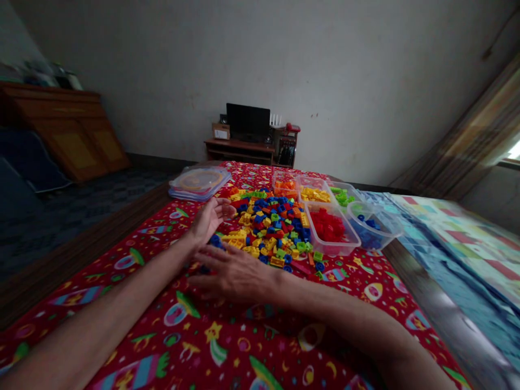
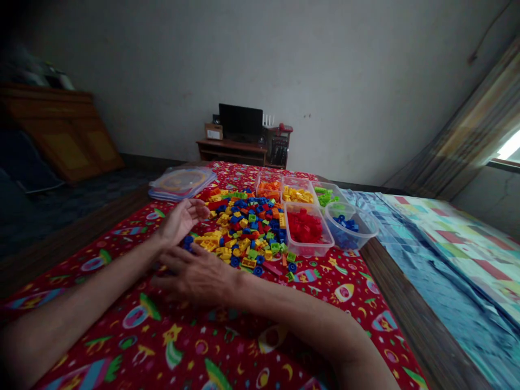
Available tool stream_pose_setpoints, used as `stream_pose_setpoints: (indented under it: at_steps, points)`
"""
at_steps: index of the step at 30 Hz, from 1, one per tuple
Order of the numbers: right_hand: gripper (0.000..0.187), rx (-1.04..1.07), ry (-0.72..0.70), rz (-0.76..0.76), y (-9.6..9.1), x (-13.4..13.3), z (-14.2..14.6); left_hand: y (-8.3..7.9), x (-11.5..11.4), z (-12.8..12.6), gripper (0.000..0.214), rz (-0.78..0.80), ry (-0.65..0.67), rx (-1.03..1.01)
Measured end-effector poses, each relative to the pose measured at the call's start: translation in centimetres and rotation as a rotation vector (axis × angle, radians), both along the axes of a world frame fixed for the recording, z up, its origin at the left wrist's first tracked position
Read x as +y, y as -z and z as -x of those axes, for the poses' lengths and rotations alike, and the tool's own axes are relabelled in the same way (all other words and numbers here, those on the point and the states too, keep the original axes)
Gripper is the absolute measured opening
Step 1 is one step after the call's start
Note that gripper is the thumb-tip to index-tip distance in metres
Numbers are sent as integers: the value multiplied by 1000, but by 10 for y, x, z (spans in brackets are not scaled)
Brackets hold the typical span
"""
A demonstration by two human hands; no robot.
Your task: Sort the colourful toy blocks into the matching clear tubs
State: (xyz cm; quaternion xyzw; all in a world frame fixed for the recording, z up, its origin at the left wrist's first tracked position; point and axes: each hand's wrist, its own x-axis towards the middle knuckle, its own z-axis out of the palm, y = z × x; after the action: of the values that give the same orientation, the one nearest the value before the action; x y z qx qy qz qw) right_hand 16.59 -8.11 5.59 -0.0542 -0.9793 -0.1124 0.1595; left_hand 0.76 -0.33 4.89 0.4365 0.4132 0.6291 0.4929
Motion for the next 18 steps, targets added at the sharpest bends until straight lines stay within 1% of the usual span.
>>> stream_pose_setpoints:
  at_steps: [2,4,6,9,11,13,16,18]
  points:
    - [34,-64,-63,-66,12,-3,6,-4,0,4,30,-38,-27,25]
    - [34,-89,-38,-87,18,1,6,-3,1,6,30,-53,-53,72]
    - [31,-83,53,-95,20,11,4,2,2,7,32,-39,-60,136]
    - [24,-72,218,-85,18,29,-4,11,3,7,37,-30,-32,259]
    - [19,-55,322,-45,15,40,-10,15,2,7,40,-63,-9,351]
    - [21,-32,404,21,8,50,-18,16,2,6,39,-102,18,475]
    - [23,-12,478,121,-8,63,-33,16,2,6,38,-154,77,678]
    - [21,-5,545,155,-20,70,-44,16,3,5,37,-176,127,748]
